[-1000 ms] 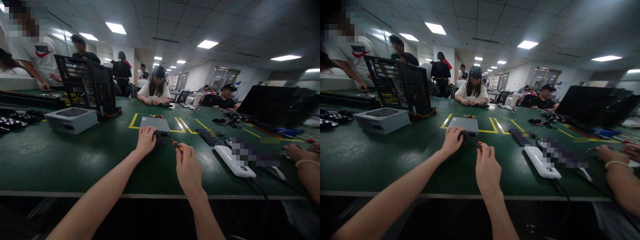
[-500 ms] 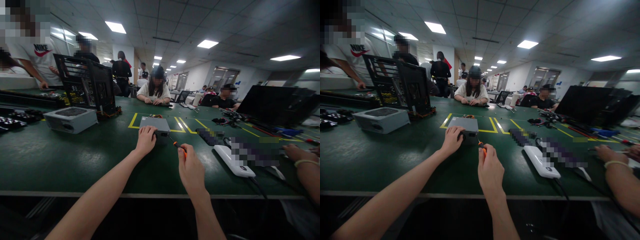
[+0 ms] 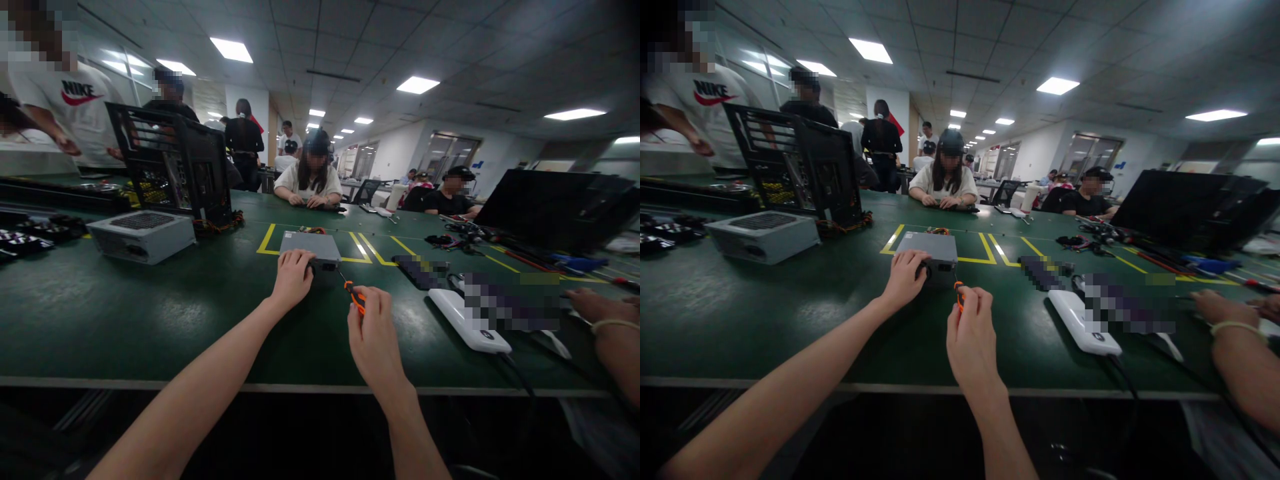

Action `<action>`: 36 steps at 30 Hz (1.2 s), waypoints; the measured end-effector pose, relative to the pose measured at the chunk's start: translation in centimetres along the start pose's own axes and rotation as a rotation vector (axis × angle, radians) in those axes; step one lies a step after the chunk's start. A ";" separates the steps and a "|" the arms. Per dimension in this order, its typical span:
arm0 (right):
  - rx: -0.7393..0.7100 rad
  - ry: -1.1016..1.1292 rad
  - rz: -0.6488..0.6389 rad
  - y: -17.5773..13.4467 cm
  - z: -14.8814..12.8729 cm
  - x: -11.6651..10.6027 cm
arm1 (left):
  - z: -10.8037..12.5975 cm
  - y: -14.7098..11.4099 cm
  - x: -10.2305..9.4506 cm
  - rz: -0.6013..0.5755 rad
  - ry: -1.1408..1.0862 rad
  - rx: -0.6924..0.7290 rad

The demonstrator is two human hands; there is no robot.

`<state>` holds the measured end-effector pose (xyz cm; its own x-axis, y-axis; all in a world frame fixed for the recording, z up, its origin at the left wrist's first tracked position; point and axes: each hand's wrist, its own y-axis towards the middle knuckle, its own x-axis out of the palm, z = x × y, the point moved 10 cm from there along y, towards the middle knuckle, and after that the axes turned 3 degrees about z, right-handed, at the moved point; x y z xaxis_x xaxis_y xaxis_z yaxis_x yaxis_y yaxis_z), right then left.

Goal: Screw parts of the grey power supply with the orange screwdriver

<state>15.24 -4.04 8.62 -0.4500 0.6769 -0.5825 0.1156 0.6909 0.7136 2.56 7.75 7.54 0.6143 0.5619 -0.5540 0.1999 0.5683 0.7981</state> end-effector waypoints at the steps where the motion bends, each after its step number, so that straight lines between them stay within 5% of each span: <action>1: -0.010 -0.022 0.009 0.0 -0.1 0.0 | 0.0 0.0 0.0 -0.001 -0.001 -0.001; 7: 0.126 -0.147 -0.003 0.0 1.5 -0.3 | -0.1 0.0 0.0 -0.006 -0.011 -0.004; 13: -0.034 0.013 -0.059 -0.1 -0.4 0.3 | 0.0 0.0 0.1 -0.016 -0.009 -0.004; 19: 0.117 -0.170 -0.043 0.0 1.3 -0.2 | -0.1 0.0 0.1 -0.018 -0.002 -0.009; 25: -0.046 -0.059 -0.078 -0.3 -0.4 0.3 | 0.0 0.0 0.1 -0.018 0.011 -0.001; 30: 0.103 -0.219 -0.067 -0.1 1.2 -0.1 | 0.0 0.0 0.1 -0.026 0.006 -0.005; 36: -0.072 -0.101 -0.036 -0.1 -0.7 0.1 | 0.0 0.0 0.1 -0.025 0.005 -0.005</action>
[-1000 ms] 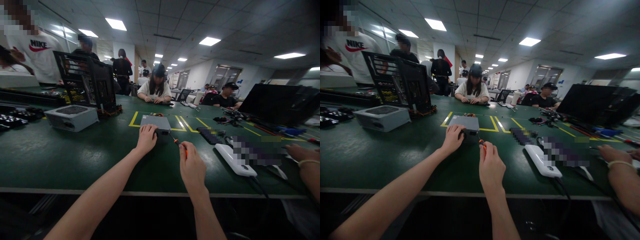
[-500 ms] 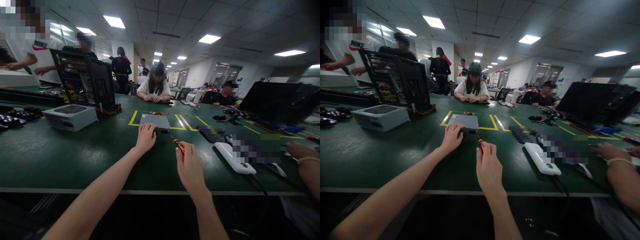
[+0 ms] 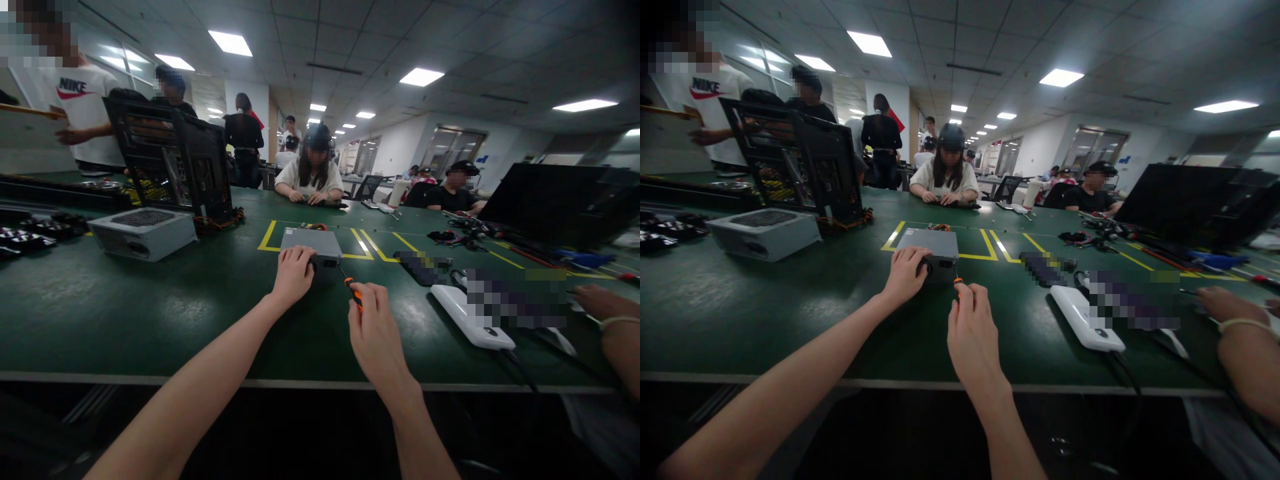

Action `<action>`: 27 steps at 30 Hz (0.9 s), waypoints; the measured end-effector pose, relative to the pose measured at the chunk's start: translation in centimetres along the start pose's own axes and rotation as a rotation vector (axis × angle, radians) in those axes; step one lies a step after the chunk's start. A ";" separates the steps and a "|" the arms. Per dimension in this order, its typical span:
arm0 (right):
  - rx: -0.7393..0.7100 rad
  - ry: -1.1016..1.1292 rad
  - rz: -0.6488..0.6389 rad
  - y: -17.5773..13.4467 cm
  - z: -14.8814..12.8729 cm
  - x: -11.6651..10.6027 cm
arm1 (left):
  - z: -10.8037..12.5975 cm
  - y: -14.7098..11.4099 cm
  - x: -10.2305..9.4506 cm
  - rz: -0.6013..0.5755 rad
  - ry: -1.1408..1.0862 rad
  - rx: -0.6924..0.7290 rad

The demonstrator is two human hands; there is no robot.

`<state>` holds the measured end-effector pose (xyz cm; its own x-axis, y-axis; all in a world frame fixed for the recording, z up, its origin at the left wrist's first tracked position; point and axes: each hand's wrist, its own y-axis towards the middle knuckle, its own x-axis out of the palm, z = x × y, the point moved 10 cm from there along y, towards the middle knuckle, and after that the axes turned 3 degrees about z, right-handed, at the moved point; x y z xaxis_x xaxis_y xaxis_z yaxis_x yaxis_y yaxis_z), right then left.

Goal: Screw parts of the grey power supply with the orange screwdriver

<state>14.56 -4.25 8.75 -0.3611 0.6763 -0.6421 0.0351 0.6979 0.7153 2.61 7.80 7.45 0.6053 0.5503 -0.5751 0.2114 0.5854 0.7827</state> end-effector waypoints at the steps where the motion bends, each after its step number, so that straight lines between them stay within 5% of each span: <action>1: 0.016 -0.030 0.022 0.1 0.2 -0.2 | 0.0 0.0 0.0 -0.002 -0.001 0.001; 5: 0.159 -0.143 0.002 0.1 1.9 -0.3 | 0.0 0.0 0.0 0.002 -0.001 0.001; 11: -0.071 -0.003 -0.049 0.0 -0.4 0.4 | 0.0 0.0 0.0 0.000 -0.001 0.004; 16: 0.131 -0.164 -0.026 0.3 1.9 -0.2 | 0.0 0.0 0.0 -0.008 -0.006 -0.006; 22: -0.097 -0.059 -0.019 -0.2 -0.6 0.1 | 0.0 0.0 0.0 -0.010 0.005 0.000; 27: 0.086 -0.190 0.007 0.2 1.3 -0.2 | 0.0 0.0 -0.1 -0.004 0.010 0.005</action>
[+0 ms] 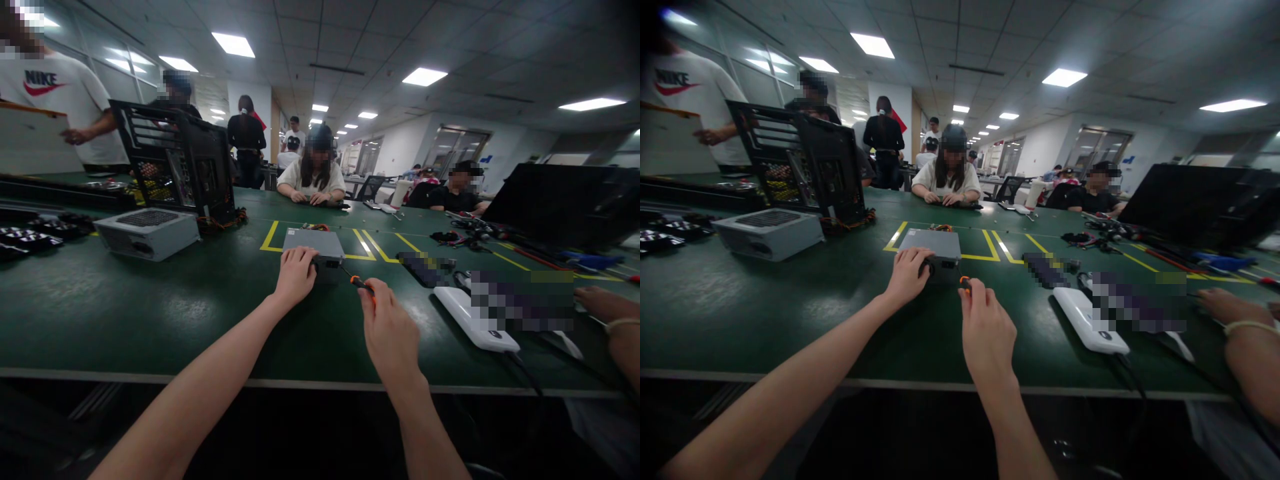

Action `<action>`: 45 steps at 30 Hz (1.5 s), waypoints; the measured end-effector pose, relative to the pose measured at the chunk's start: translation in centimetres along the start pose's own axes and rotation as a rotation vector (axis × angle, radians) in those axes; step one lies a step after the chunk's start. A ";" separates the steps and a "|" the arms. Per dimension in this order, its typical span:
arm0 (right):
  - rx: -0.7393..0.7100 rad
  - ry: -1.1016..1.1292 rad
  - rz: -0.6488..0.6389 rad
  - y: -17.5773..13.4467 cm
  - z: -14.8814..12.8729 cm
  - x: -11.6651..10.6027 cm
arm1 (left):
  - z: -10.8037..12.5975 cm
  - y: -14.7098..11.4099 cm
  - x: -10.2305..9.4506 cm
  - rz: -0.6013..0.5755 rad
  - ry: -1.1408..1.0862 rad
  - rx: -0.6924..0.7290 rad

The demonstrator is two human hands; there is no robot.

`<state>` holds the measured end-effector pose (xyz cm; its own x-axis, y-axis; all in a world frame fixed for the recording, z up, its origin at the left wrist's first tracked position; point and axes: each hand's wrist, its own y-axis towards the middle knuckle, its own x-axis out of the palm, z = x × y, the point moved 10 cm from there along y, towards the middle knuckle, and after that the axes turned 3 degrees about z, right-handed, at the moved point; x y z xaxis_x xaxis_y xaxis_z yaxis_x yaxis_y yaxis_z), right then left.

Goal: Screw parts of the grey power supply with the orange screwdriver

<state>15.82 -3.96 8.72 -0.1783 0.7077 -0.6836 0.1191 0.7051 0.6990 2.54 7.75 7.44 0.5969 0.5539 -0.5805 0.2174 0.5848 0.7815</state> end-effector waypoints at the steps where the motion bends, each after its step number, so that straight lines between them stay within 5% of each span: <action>1: -0.005 0.003 -0.015 0.0 -0.1 0.1 | 0.0 0.0 0.0 0.001 0.000 0.001; 7: -0.198 0.081 -0.003 -0.3 -2.3 0.0 | 0.1 -0.1 0.0 -0.001 0.004 0.012; 13: -0.012 -0.025 -0.040 0.2 0.0 0.2 | 0.1 -0.1 0.0 0.003 -0.001 0.008; 18: -0.293 0.094 -0.007 -0.8 -2.8 0.2 | 0.0 -0.1 0.1 -0.008 0.022 0.004; 24: -0.077 -0.073 0.041 0.1 -0.1 -0.2 | 0.0 0.0 0.0 0.004 0.018 0.010; 29: -0.332 -0.026 -0.033 -0.9 -2.5 0.7 | 0.0 0.0 0.1 0.003 0.016 0.008; 35: -0.150 -0.185 -0.013 0.5 -0.3 0.0 | 0.0 -0.1 0.1 -0.006 0.012 0.008; 41: -0.418 -0.120 -0.019 -0.4 -2.7 -0.1 | 0.1 -0.1 0.1 -0.005 0.025 0.014; 45: -0.309 -0.253 0.022 0.4 -1.3 -0.3 | 0.1 -0.1 0.0 -0.001 0.023 0.014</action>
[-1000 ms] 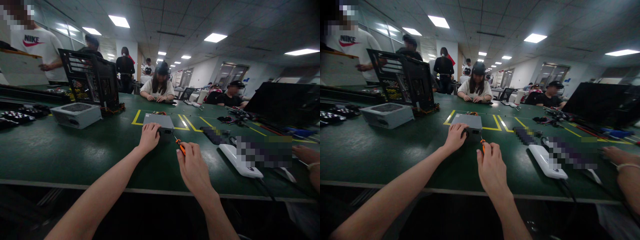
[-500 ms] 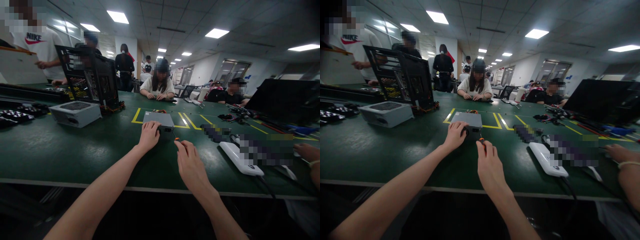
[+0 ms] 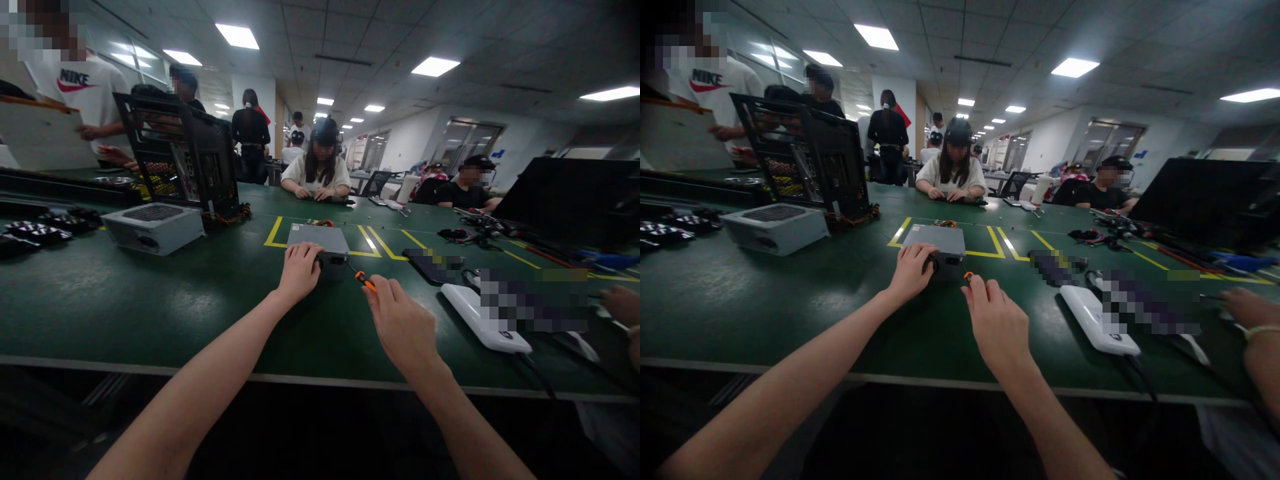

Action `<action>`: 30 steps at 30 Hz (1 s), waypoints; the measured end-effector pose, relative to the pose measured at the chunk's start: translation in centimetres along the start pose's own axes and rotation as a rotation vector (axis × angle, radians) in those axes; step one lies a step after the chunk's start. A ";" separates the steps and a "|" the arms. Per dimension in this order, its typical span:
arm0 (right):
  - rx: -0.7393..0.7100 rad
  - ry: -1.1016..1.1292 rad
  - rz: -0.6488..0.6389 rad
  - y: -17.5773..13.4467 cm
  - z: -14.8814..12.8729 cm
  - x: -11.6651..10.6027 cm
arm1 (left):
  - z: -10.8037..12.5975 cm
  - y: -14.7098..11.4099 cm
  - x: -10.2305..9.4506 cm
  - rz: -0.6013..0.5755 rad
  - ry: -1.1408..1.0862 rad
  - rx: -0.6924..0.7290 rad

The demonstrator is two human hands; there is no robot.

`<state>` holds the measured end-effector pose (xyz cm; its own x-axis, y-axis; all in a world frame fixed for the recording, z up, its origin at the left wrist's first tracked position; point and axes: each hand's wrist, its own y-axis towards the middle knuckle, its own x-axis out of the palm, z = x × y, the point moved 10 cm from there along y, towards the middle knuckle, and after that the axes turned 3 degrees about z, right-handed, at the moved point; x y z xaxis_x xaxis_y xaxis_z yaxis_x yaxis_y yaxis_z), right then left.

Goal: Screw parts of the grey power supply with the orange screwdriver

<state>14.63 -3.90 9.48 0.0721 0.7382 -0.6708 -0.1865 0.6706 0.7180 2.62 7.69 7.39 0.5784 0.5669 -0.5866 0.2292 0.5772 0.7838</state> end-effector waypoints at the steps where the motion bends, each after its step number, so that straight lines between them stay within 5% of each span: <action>1: 0.016 -0.007 -0.017 0.0 0.2 0.1 | 0.0 0.0 0.0 0.001 0.001 -0.003; 7: -0.237 0.018 -0.009 -0.6 -2.3 0.1 | 0.0 0.0 0.0 -0.002 -0.001 -0.001; 14: -0.065 -0.035 -0.054 0.1 -0.2 0.2 | 0.0 0.0 0.0 0.001 -0.004 -0.002; 19: -0.317 0.017 -0.031 -0.6 -2.8 0.5 | 0.0 0.0 0.0 0.000 -0.005 -0.007; 25: -0.140 -0.052 -0.004 0.5 -0.2 0.1 | 0.0 0.0 0.2 -0.028 -0.003 -0.011; 30: -0.363 0.055 -0.063 -0.7 -2.4 0.2 | 0.1 0.0 0.0 -0.016 0.002 -0.005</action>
<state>12.41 -4.35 8.37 0.0438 0.6846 -0.7276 -0.5190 0.6379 0.5689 2.72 7.65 7.38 0.5733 0.5588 -0.5992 0.2345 0.5889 0.7735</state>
